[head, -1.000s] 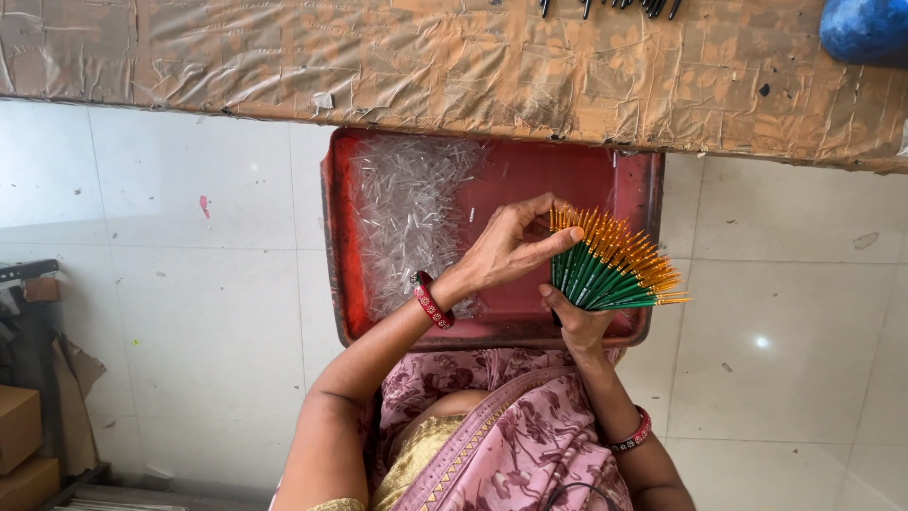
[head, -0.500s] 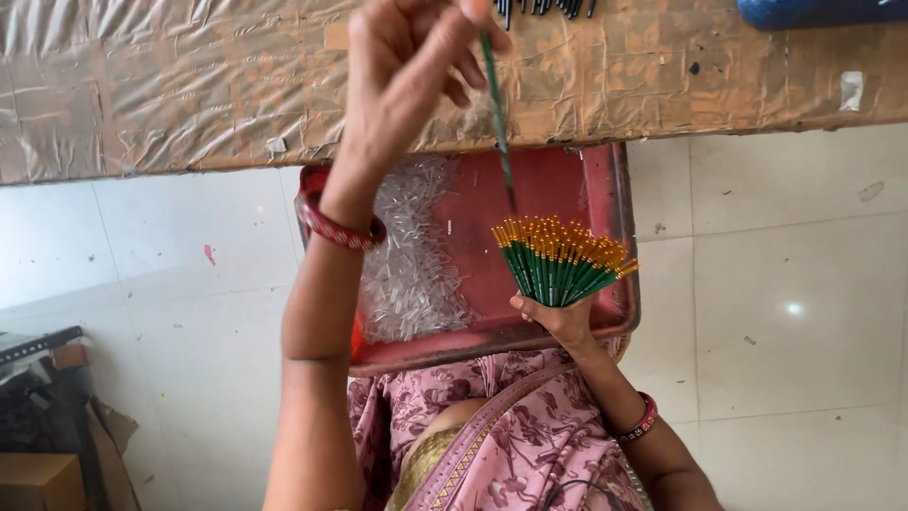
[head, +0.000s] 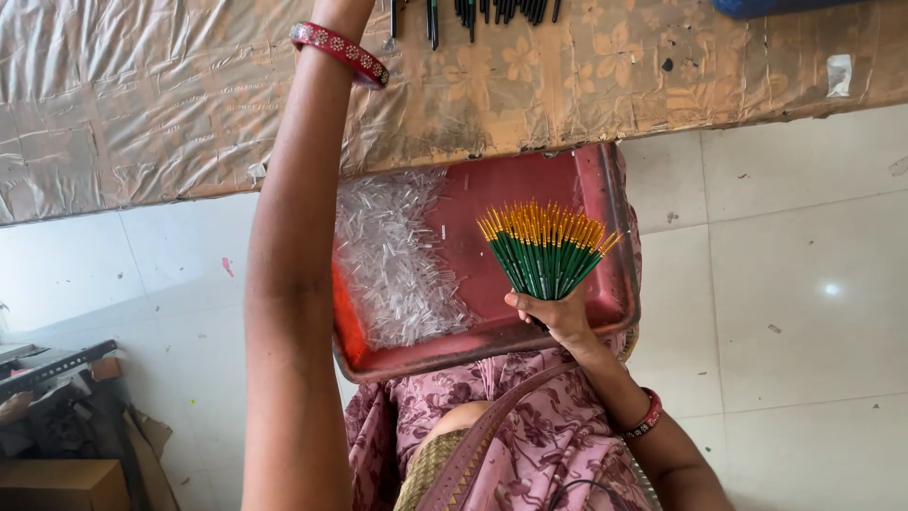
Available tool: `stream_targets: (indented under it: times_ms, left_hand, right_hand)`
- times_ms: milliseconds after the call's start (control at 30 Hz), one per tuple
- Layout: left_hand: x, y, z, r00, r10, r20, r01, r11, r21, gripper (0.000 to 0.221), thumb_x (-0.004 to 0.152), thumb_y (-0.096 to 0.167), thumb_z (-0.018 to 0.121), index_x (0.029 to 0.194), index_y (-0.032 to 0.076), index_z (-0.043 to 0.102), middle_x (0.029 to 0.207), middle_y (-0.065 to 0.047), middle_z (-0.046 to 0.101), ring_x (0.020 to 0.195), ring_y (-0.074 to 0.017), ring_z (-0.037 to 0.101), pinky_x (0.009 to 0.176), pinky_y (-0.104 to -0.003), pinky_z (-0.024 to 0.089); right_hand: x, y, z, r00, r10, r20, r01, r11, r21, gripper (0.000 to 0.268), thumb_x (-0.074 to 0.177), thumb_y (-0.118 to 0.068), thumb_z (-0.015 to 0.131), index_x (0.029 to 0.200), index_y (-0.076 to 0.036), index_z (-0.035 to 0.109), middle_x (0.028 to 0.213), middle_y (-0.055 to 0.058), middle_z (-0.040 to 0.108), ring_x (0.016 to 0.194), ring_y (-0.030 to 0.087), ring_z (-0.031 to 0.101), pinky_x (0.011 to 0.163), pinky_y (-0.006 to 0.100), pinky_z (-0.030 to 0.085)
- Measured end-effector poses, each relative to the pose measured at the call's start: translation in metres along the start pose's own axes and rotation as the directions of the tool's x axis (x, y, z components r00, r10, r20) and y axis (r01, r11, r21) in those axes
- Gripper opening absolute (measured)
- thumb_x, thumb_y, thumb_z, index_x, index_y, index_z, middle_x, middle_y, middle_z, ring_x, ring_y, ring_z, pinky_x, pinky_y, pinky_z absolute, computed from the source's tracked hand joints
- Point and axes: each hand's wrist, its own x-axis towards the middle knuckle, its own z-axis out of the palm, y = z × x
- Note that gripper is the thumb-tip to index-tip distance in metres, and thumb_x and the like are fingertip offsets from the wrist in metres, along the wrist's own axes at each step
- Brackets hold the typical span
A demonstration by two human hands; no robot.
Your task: The recorder is organizing, bundling, and packing paintbrushes into a box.
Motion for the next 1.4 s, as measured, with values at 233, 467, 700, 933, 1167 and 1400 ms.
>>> stream_targets:
  times_ms: [233, 467, 700, 933, 1167, 1400]
  left_hand:
    - [0.004, 0.013, 0.004, 0.999, 0.044, 0.007, -0.044, 0.989, 0.140, 0.032, 0.113, 0.025, 0.060, 0.093, 0.005, 0.076, 0.075, -0.005, 0.075, 0.063, -0.0079, 0.072, 0.058, -0.026, 0.058]
    - [-0.005, 0.037, 0.003, 0.996, 0.084, -0.004, -0.080, 0.958, 0.275, 0.034, 0.114, 0.025, 0.062, 0.090, 0.006, 0.077, 0.071, -0.004, 0.074, 0.060, -0.0071, 0.070, 0.056, -0.026, 0.055]
    - [-0.068, 0.120, 0.015, 0.983, 0.154, 0.097, -0.158, 0.987, 0.033, 0.019, 0.112, 0.021, 0.065, 0.110, 0.003, 0.069, 0.089, -0.003, 0.075, 0.062, -0.0046, 0.072, 0.053, -0.023, 0.059]
    - [-0.155, 0.105, 0.021, 0.897, -0.251, 0.365, 0.198, 0.964, 0.176, 0.031, 0.097, 0.037, 0.073, 0.089, 0.007, 0.079, 0.069, -0.006, 0.076, 0.058, -0.0124, 0.075, 0.055, -0.029, 0.060]
    - [-0.205, 0.023, 0.064, 0.914, -0.277, 0.297, 0.087, 0.848, 0.523, 0.022, 0.088, 0.034, 0.078, 0.094, 0.012, 0.081, 0.081, -0.013, 0.077, 0.069, -0.0327, 0.073, 0.065, -0.045, 0.058]
    - [-0.200, -0.013, 0.164, 0.975, -0.038, 0.219, -0.033, 0.950, 0.312, 0.016, 0.093, 0.023, 0.072, 0.106, 0.015, 0.078, 0.088, -0.012, 0.077, 0.072, -0.0325, 0.074, 0.068, -0.044, 0.060]
  right_hand:
    - [0.003, -0.012, 0.007, 1.000, 0.011, -0.027, -0.010, 1.000, 0.014, 0.017, 0.081, -0.002, 0.084, 0.085, -0.005, 0.067, 0.070, 0.003, 0.067, 0.051, 0.010, 0.062, 0.043, 0.023, 0.051]
    - [0.002, -0.012, 0.008, 0.997, 0.050, -0.054, -0.049, 0.999, 0.019, 0.018, 0.080, -0.002, 0.084, 0.084, -0.005, 0.067, 0.070, 0.003, 0.067, 0.052, 0.009, 0.062, 0.043, 0.023, 0.050]
    - [0.001, -0.006, 0.006, 0.997, 0.008, -0.071, -0.010, 1.000, -0.027, 0.019, 0.080, -0.002, 0.084, 0.085, -0.005, 0.066, 0.070, 0.004, 0.066, 0.051, 0.009, 0.060, 0.042, 0.023, 0.049]
    - [-0.006, 0.006, 0.001, 0.991, 0.006, -0.131, -0.006, 1.000, 0.005, 0.031, 0.080, 0.004, 0.080, 0.104, -0.002, 0.061, 0.071, 0.006, 0.065, 0.050, 0.011, 0.058, 0.042, 0.025, 0.048]
    - [-0.011, 0.004, -0.005, 0.916, 0.028, -0.401, 0.105, 0.947, 0.305, 0.033, 0.083, 0.008, 0.059, 0.114, -0.004, 0.053, 0.077, 0.007, 0.060, 0.055, 0.018, 0.052, 0.050, 0.030, 0.045]
    - [-0.001, -0.029, -0.056, 0.800, -0.200, -0.566, 0.379, 0.899, 0.218, 0.027, 0.095, -0.001, 0.065, 0.118, -0.008, 0.053, 0.076, 0.002, 0.049, 0.059, 0.015, 0.046, 0.057, 0.029, 0.044]
